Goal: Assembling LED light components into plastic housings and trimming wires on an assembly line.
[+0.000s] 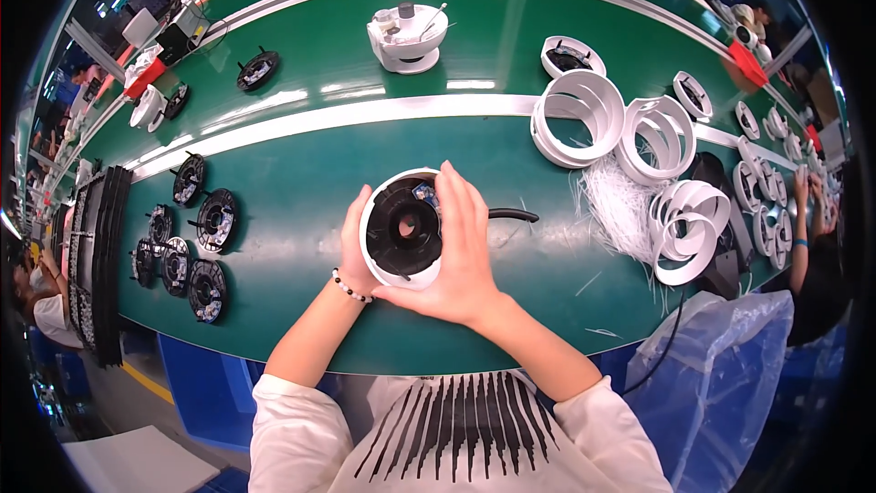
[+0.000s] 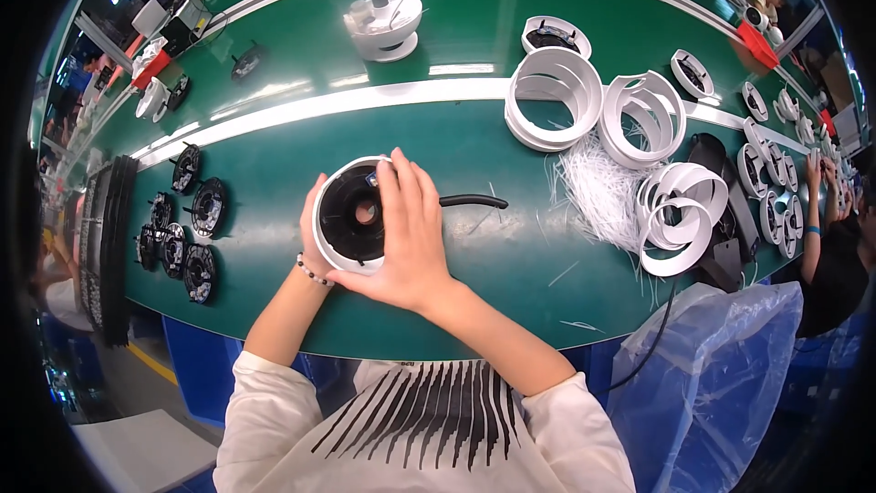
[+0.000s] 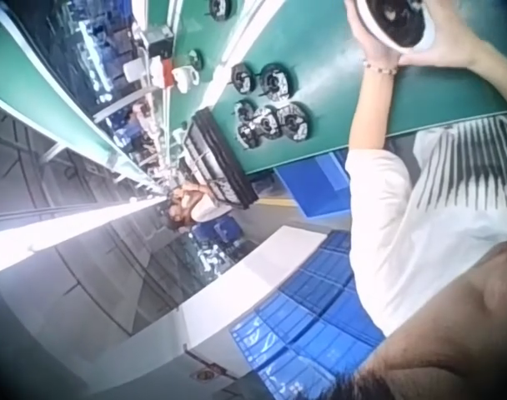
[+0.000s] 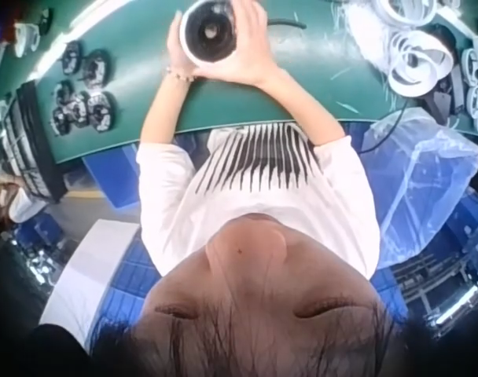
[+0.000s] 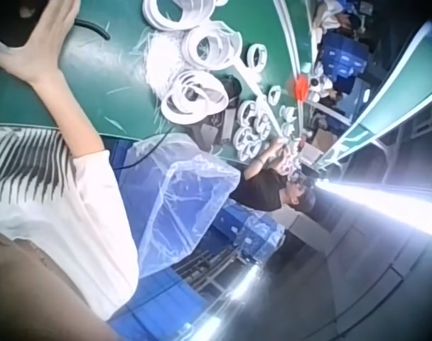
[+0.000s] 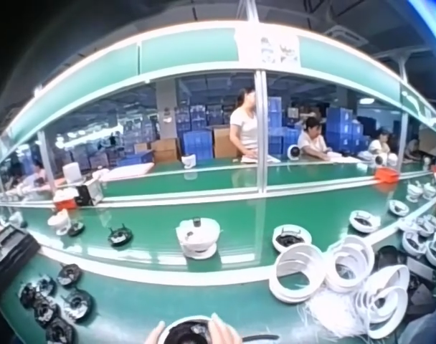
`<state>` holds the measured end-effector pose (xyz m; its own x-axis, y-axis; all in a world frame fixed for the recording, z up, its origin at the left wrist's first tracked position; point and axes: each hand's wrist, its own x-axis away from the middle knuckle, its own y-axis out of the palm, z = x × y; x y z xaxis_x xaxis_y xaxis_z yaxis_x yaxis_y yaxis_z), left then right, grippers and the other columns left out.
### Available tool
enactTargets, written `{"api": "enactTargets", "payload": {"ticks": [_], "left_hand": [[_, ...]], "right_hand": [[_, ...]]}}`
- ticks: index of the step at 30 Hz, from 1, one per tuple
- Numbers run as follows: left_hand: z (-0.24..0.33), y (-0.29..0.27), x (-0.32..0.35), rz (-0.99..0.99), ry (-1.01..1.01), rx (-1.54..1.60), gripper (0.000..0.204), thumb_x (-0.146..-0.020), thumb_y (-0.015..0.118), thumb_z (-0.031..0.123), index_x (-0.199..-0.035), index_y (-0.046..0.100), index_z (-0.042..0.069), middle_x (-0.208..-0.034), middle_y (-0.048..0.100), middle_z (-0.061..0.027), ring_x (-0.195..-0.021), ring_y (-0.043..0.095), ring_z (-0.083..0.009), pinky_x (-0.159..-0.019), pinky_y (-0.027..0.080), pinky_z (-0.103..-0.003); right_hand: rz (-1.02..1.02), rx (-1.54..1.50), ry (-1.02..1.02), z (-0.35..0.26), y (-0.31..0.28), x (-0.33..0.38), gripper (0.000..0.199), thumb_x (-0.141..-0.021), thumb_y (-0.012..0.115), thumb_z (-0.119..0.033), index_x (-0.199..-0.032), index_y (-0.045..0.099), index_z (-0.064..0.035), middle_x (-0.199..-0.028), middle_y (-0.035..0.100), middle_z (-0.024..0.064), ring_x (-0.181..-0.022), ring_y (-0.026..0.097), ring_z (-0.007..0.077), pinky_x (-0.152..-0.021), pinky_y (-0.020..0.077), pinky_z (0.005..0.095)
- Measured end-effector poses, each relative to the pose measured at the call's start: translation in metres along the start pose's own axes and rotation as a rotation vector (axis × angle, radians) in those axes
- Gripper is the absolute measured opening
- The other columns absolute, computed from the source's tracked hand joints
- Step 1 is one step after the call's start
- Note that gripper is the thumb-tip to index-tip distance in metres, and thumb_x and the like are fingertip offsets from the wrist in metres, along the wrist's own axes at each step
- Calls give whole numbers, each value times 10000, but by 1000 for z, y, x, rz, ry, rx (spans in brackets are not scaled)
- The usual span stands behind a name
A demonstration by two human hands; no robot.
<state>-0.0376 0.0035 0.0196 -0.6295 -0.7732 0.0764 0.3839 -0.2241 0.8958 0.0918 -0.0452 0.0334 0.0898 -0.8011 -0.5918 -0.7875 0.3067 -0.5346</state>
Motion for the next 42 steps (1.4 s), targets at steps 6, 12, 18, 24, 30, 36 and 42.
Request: {"api": "enactTargets", "payload": {"ticks": [6, 12, 18, 24, 30, 36, 42], "left_hand": [[-1, 3, 4, 25, 30, -51, 608, -858, 267, 513, -1185, 444, 32, -1139, 509, -128, -1014, 517, -232, -876, 434, -361], [1, -3, 5, -26, 21, -62, 657, -849, 256, 556, -1208, 422, 31, -1164, 493, -126, -1048, 501, -231, -893, 423, -358], [3, -4, 5, -42, -5, -96, 673, -843, 260, 569, -1212, 418, 28, -1173, 489, -124, -1051, 499, -229, -899, 419, -357], [2, -2, 7, -41, 18, -145, 675, -843, 271, 565, -1224, 404, 24, -1181, 483, -128, -1053, 500, -227, -901, 417, -351], [7, -7, 9, -75, -14, -170, 657, -839, 321, 542, -1229, 390, 18, -1182, 479, -135, -1053, 500, -223, -896, 424, -348], [7, -27, 11, -230, -13, -201, 641, -767, 532, 409, -1237, 358, 10, -1196, 458, -129, -1056, 496, -219, -897, 426, -357], [5, -21, 9, -236, 13, -169, 617, -734, 536, 330, -1230, 362, 6, -1188, 461, -131, -1058, 492, -221, -902, 418, -353]], "right_hand": [[14, -35, -12, 2, 4, 0, 1190, -461, 808, -412, -1330, 113, 8, -1330, 203, 248, -1187, 246, 408, -952, 263, 491], [-13, 25, -12, 1, 7, -2, 1196, -459, 799, -439, -1323, 110, 16, -1303, 223, 245, -1175, 252, 409, -951, 247, 493], [-19, 41, -8, 2, 7, -2, 1202, -449, 800, -442, -1317, 110, 25, -1289, 225, 245, -1160, 261, 408, -944, 253, 492], [-22, 24, 18, 0, 9, -2, 1218, -433, 807, -439, -1312, 107, 34, -1287, 211, 248, -1156, 253, 412, -930, 267, 499], [-42, 15, 76, -1, 11, -3, 1235, -419, 813, -436, -1311, 103, 39, -1290, 193, 250, -1146, 252, 412, -925, 271, 501], [-53, -10, 93, -1, 11, -5, 1243, -419, 808, -444, -1317, 97, 39, -1302, 185, 255, -1153, 259, 409, -934, 265, 497], [-33, 61, 42, 1, 11, -6, 1217, -448, 770, -492, -1316, 113, 51, -1328, 168, 268, -1186, 240, 414, -943, 248, 488]]}}
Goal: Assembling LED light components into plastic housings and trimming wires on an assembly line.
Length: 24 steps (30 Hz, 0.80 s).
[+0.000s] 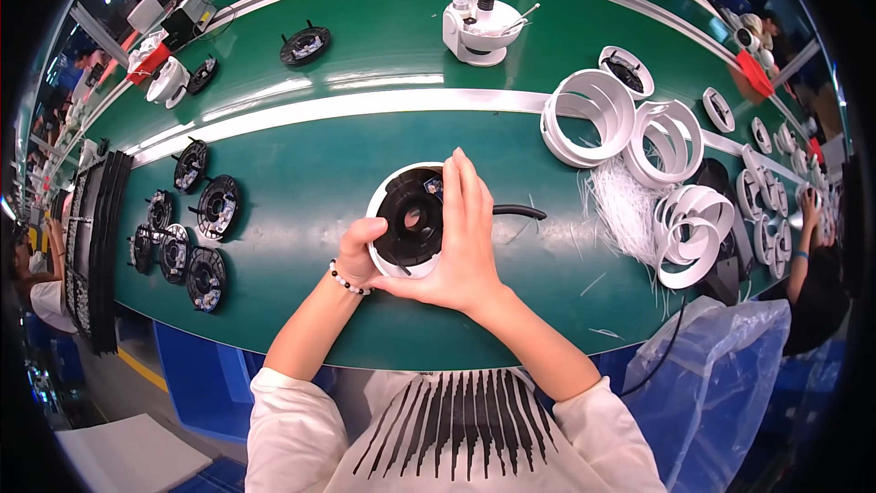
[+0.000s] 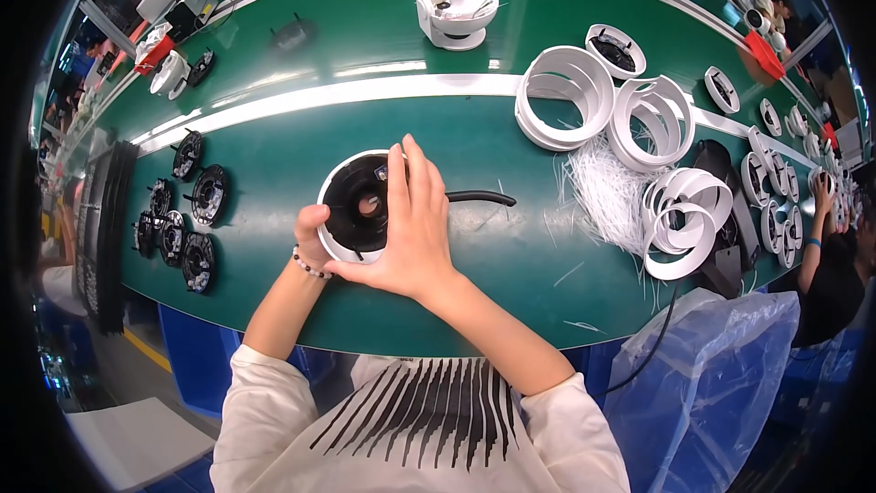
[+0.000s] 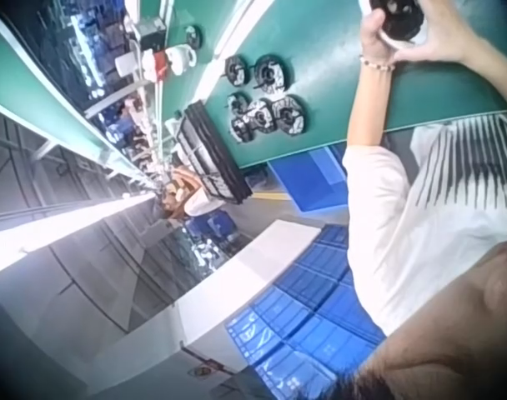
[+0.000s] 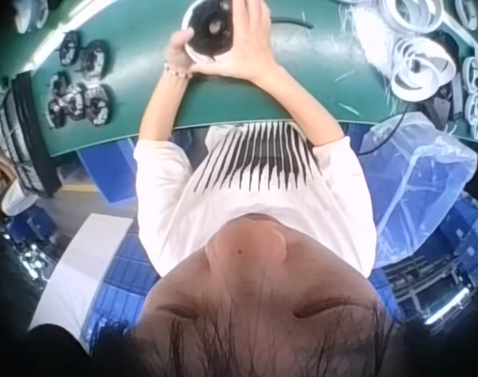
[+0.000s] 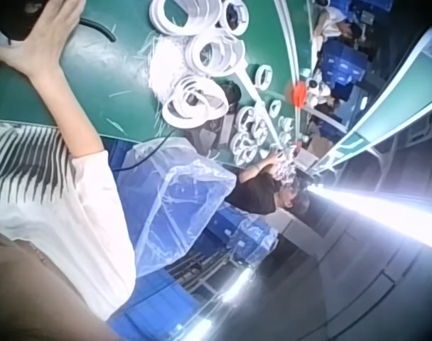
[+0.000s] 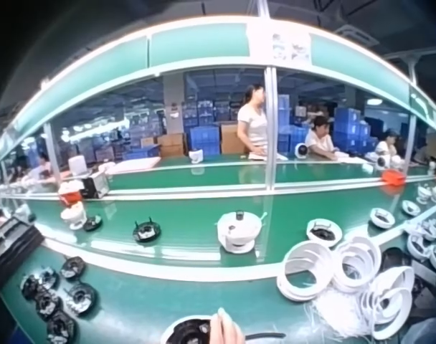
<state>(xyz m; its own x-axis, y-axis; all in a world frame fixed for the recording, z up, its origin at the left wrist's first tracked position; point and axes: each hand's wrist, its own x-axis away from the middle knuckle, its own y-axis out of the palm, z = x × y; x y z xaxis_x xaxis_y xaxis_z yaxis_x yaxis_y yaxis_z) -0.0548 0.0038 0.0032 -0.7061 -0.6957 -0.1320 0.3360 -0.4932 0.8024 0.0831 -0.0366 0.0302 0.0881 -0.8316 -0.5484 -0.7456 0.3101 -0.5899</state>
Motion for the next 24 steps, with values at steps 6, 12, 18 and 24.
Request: {"api": "enactTargets", "payload": {"ticks": [6, 12, 18, 24], "left_hand": [[0, 11, -6, 98, 24, -54, 543, -788, 459, 326, -1201, 389, -19, -1152, 492, -134, -1038, 508, -217, -884, 428, -341], [4, 16, -9, 236, 58, -229, 471, -828, 429, 273, -1183, 407, -35, -1125, 511, -139, -1020, 523, -209, -872, 439, -331], [3, 19, -14, 330, 53, -155, 463, -851, 397, 311, -1164, 436, -28, -1136, 512, -150, -1023, 523, -230, -886, 431, -351], [40, -19, -40, 486, 28, 30, 534, -861, 347, 391, -1167, 439, -37, -1145, 514, -176, -1044, 510, -296, -940, 387, -417]], "right_hand": [[5, 76, 0, 4, -3, 1, 1203, -468, 773, -471, -1318, 105, 57, -1329, 160, 288, -1187, 238, 429, -954, 237, 493], [-14, 131, 26, 8, 0, 1, 1206, -464, 780, -441, -1318, 90, 57, -1331, 147, 291, -1189, 233, 433, -959, 233, 496], [-58, 134, 60, 6, -7, 2, 1202, -455, 784, -454, -1328, 112, 27, -1361, 99, 276, -1240, 146, 449, -954, 182, 567], [314, 310, 12, 43, -43, -17, 822, -602, 716, -445, -1241, 375, -55, -1365, 233, 199, -1274, 149, 396, -992, 96, 547]]}}
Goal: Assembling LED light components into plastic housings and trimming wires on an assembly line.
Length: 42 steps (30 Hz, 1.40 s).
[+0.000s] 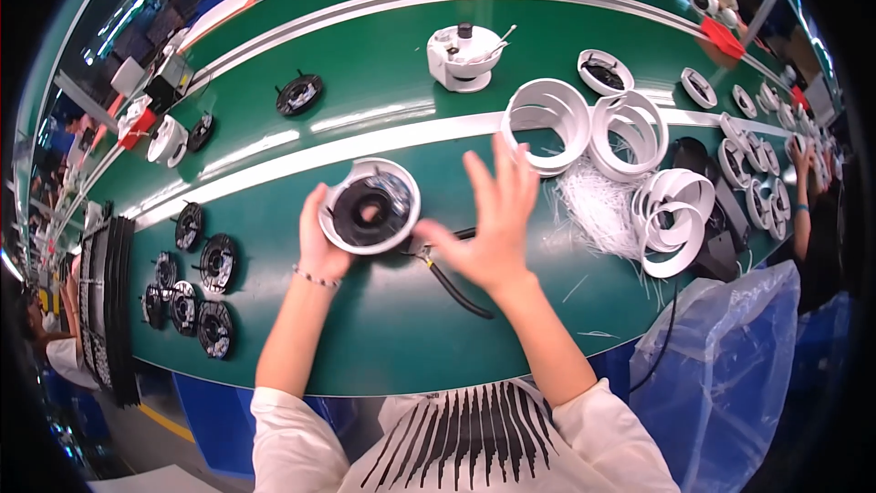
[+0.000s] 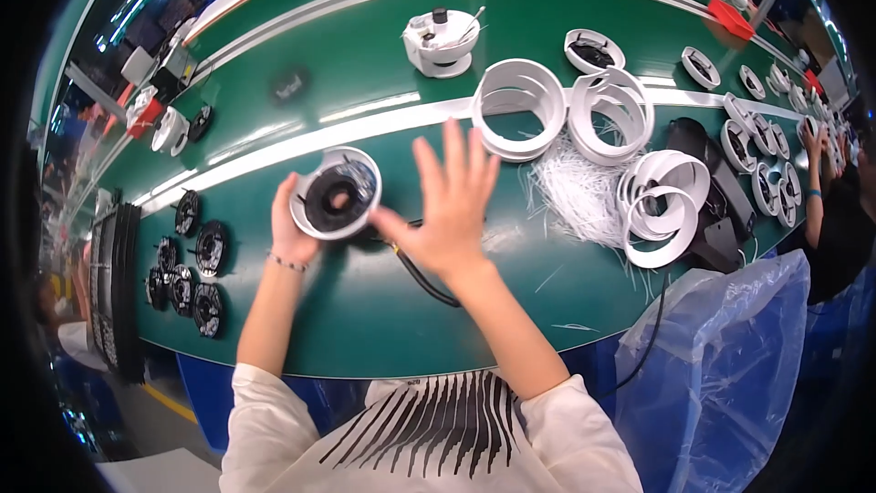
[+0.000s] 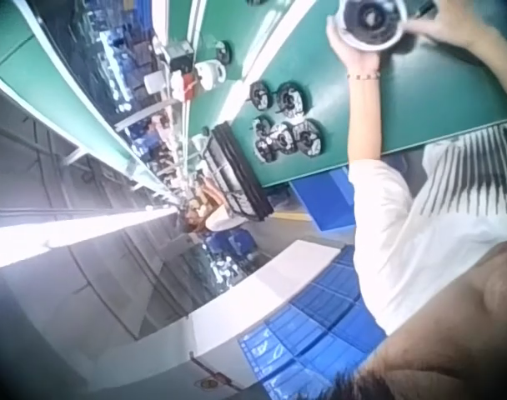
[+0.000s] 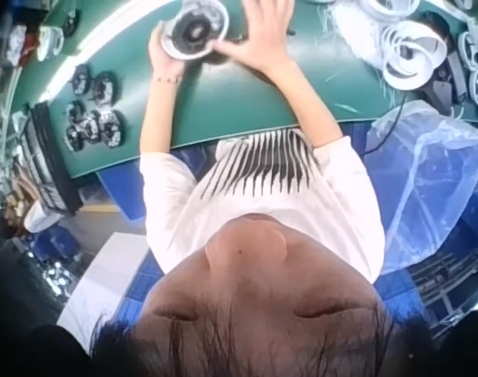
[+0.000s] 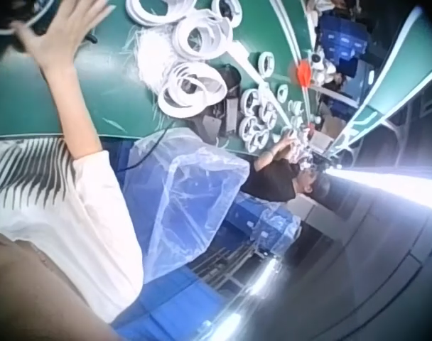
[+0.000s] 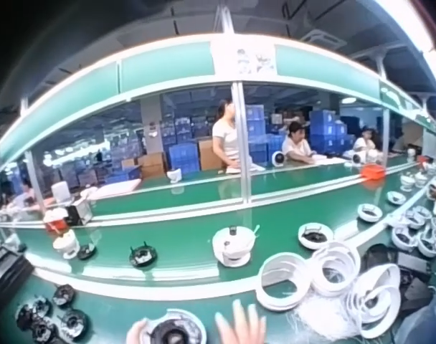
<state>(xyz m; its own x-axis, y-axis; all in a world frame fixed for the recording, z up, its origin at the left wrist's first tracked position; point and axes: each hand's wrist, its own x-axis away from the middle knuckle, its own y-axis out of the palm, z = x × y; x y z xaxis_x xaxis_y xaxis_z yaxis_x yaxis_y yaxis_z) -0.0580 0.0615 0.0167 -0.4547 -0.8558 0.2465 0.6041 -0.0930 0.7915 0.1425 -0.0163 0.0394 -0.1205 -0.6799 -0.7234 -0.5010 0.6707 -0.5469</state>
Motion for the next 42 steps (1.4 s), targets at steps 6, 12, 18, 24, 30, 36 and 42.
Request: {"api": "enactTargets", "payload": {"ticks": [6, 12, 18, 24, 30, 36, 42], "left_hand": [[33, 28, -105, 98, 134, -109, 536, -889, 295, 408, -1196, 395, -20, -1220, 453, -160, -1122, 437, -275, -966, 325, -436], [13, 52, -196, 10, 212, -60, 498, -925, 227, 370, -1208, 368, -15, -1229, 437, -181, -1141, 421, -306, -983, 319, -446], [23, 30, -254, 419, 523, -384, 419, -863, 502, 236, -1181, 395, -14, -1143, 494, -141, -1032, 509, -241, -857, 427, -379], [45, 40, -241, 827, 1146, -1449, 334, -745, 542, 236, -1010, 549, 32, -1041, 553, -149, -1033, 466, -291, -895, 351, -402], [113, -14, -244, 1182, 587, -1428, 483, -780, 486, 225, -1224, 375, 70, -1138, 518, -129, -1143, 399, -298, -940, 294, -476], [114, -34, -248, 1009, 543, -1326, 549, -693, 535, 129, -1216, 389, 51, -1113, 548, -164, -1031, 519, -329, -900, 393, -360], [109, -40, -214, 637, 461, -579, 491, -701, 516, -89, -1168, 431, 38, -812, 569, -81, -573, 541, -144, -425, 471, -236]], "right_hand": [[83, 292, 211, 73, -18, -5, 490, -678, 662, -240, -1100, 505, -46, -1316, 326, 132, -1255, 220, 354, -984, 130, 573], [-14, 356, 271, 92, 7, 6, 359, -689, 624, -145, -1033, 550, -73, -1155, 502, 67, -1225, 293, 318, -978, 108, 611], [134, 224, 252, 89, 8, -4, 178, -656, 672, -147, -829, 637, -126, -881, 577, 1, -1044, 449, 266, -980, 164, 574], [250, 233, 118, 95, -9, -10, 128, -662, 679, -150, -766, 643, -85, -845, 585, -2, -1013, 470, 249, -988, 163, 554], [276, -107, -363, 39, -17, -17, 206, -564, 608, 26, -760, 593, -33, -744, 585, 76, -705, 559, 263, -661, 426, 388], [-255, -281, -464, -1, 11, 20, 207, -615, 611, -75, -821, 602, -61, -688, 536, 17, -640, 501, 177, -565, 386, 317], [-340, -223, -380, -4, 15, 20, 159, -628, 629, -109, -776, 594, -66, -615, 504, 26, -613, 470, 197, -543, 383, 329]]}}
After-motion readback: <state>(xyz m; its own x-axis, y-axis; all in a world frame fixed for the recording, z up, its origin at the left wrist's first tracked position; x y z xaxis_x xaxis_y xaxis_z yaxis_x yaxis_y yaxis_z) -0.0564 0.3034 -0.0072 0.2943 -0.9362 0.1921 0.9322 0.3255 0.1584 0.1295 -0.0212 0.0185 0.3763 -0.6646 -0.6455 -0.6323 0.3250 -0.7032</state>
